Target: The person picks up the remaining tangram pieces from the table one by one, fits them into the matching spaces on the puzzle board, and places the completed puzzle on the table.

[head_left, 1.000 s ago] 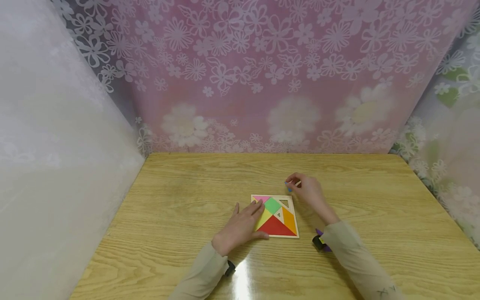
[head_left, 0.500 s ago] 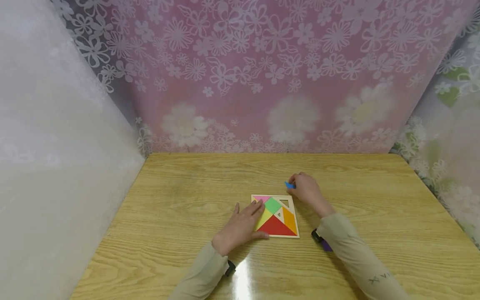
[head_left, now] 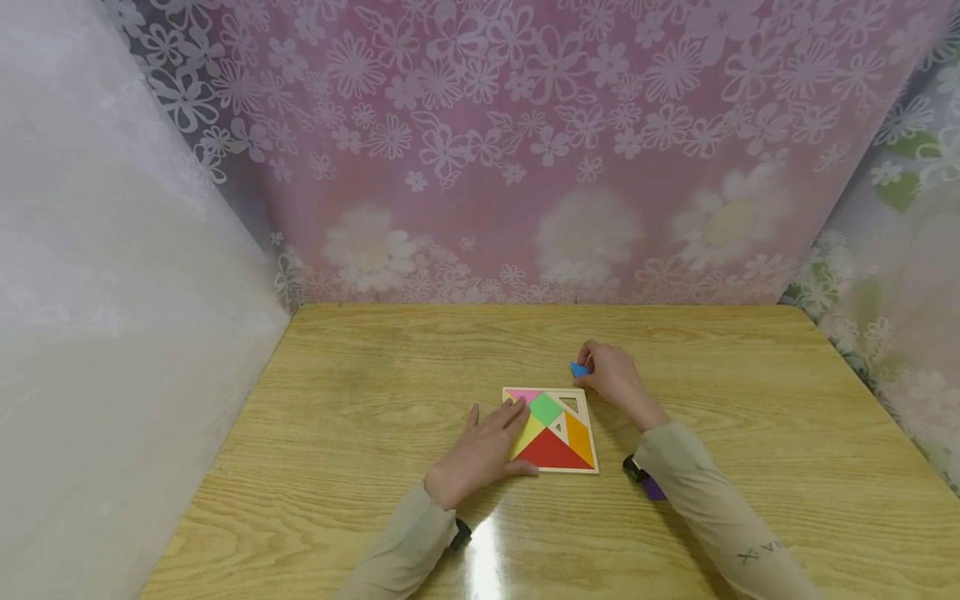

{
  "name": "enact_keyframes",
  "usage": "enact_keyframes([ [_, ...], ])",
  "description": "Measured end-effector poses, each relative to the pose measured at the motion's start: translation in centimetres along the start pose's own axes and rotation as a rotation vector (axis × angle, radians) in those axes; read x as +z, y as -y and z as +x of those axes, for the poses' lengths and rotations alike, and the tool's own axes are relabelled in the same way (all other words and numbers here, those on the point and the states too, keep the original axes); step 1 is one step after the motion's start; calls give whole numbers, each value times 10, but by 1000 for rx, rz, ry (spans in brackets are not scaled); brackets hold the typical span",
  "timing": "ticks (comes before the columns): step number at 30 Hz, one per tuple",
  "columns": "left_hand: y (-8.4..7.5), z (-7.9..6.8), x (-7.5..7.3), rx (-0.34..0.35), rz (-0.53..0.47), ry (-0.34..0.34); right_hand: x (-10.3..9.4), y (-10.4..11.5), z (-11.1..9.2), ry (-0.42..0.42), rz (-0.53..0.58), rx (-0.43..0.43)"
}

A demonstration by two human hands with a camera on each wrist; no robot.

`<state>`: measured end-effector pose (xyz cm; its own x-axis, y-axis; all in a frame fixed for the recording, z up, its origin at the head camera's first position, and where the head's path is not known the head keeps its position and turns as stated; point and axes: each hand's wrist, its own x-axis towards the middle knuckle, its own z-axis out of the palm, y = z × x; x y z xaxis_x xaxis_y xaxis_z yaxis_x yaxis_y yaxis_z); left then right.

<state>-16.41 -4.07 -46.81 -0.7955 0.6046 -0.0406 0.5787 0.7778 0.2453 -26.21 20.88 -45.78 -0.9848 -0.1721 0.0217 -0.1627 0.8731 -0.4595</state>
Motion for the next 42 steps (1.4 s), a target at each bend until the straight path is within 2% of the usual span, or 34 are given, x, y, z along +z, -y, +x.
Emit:
enact_keyframes([
  [11,-1,-1,-2,9,-4,-14,-7,2,-10,-38,52,-43],
  [15,-1,0,-2,3,-2,-8,-10,1,-15,-44,83,-34],
  [30,-1,0,-1,-5,6,2,-12,5,-39,-98,333,-22],
  [37,-1,1,-1,-12,5,15,-5,11,-46,-64,460,8],
  [42,0,2,-1,-18,6,18,2,15,-49,-18,506,5],
])
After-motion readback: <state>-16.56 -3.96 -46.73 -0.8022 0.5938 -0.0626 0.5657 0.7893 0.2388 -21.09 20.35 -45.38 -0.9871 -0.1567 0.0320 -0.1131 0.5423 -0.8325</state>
